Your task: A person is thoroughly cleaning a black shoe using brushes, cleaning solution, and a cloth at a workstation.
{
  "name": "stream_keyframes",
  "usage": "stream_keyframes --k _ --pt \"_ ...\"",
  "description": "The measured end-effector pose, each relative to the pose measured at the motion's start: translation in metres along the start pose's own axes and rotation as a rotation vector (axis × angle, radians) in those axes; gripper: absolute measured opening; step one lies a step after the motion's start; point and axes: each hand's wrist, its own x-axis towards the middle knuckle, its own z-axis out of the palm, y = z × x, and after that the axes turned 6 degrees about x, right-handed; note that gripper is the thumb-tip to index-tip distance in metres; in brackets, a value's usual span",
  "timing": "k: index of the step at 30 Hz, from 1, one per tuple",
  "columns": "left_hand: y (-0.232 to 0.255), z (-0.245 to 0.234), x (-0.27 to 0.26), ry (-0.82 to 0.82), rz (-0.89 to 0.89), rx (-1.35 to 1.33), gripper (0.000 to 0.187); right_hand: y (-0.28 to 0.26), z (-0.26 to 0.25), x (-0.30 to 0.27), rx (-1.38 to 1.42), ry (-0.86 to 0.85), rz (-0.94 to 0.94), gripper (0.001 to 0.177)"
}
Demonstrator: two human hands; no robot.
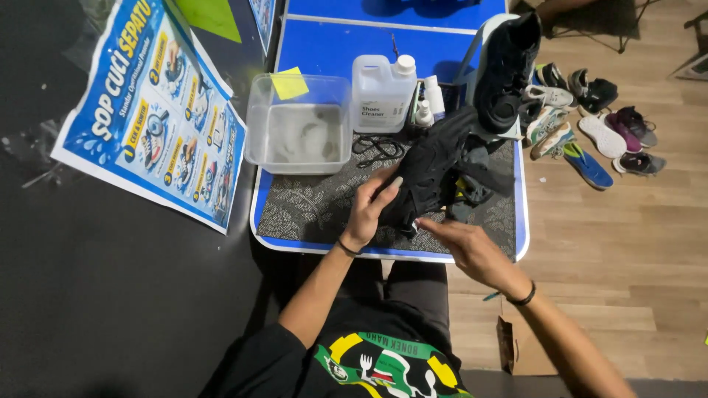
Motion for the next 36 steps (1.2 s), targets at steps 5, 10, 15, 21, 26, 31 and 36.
stream_keyframes --k 5,10,15,21,26,31,36 --pt "-0.022 0.004 -0.005 0.027 -0.077 0.023 0.050 0.006 -0.006 0.004 -1.017 0.096 -0.385 0.030" --pt "-0.044 0.009 0.000 0.134 -0.137 -0.083 0.062 0.004 -0.027 0.023 -1.438 0.159 -0.414 0.008" --pt "-0.026 0.013 0.005 0.153 -0.124 -0.045 0.056 0.030 -0.028 0.030 -1.452 0.226 -0.283 0.026" --pt "-0.030 0.014 0.008 0.220 -0.124 -0.040 0.059 0.034 0.001 0.009 -1.165 0.181 -0.347 0.040" --pt "-0.027 0.017 0.003 0.197 -0.122 -0.007 0.055 0.006 0.000 -0.006 -0.847 0.077 -0.201 0.046" --pt "-0.054 0.011 0.002 0.205 -0.066 -0.014 0.046 -0.006 0.002 -0.004 -0.302 0.092 -0.017 0.050" --pt "-0.053 0.011 -0.003 0.199 0.044 -0.038 0.045 0.032 0.020 0.002 0.799 0.211 0.274 0.042"
